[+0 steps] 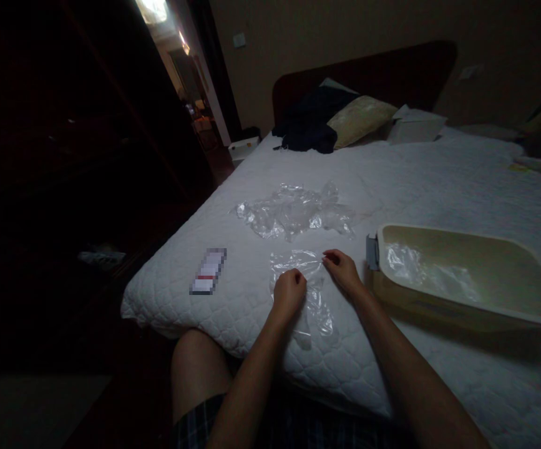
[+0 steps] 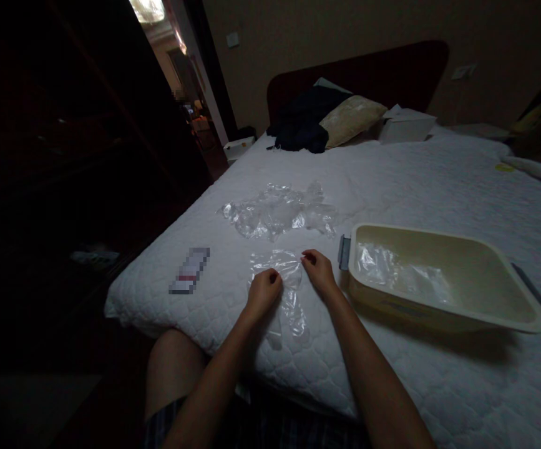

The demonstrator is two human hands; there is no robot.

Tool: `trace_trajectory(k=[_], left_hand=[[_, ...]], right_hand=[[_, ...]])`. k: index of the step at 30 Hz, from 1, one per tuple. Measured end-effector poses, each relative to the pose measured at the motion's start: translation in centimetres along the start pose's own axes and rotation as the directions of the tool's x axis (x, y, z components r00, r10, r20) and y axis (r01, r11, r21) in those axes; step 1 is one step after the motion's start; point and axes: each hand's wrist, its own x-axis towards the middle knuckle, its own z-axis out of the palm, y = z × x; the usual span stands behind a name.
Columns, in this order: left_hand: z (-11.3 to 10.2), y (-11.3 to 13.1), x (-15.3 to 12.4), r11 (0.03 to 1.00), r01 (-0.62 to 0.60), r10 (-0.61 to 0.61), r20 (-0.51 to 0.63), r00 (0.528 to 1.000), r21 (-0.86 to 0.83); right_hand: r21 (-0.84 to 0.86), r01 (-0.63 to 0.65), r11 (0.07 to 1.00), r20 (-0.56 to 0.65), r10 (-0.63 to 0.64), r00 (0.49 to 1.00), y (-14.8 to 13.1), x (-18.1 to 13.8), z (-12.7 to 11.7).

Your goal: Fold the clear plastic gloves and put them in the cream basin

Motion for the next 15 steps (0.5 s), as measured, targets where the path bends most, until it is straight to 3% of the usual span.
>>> trace_trajectory(k=[4,10,15], left_hand=[[-0.1,-0.1,-0.1,0.999,-0.036,0.035,-0.071,0.997,-0.011],[0.3,-0.3,-0.2,0.996,-0.081,0.086,-0.120,0.989,0.048],[0.4,-0.3,-0.1,0.990,-0.086,0.098,-0.105,0.990,0.113]], right_hand=[[0.025,-0.047,0.999,-0.098,0.049,0.994,0.0,-1.4,-0.5],[-0.019,-0.084,0.996,0.015,0.085,0.996,-0.8,-3.4,-0.9],[-0.096,-0.004,0.995,0.098,0.014,0.995,-0.5,-3.4,-0.8]])
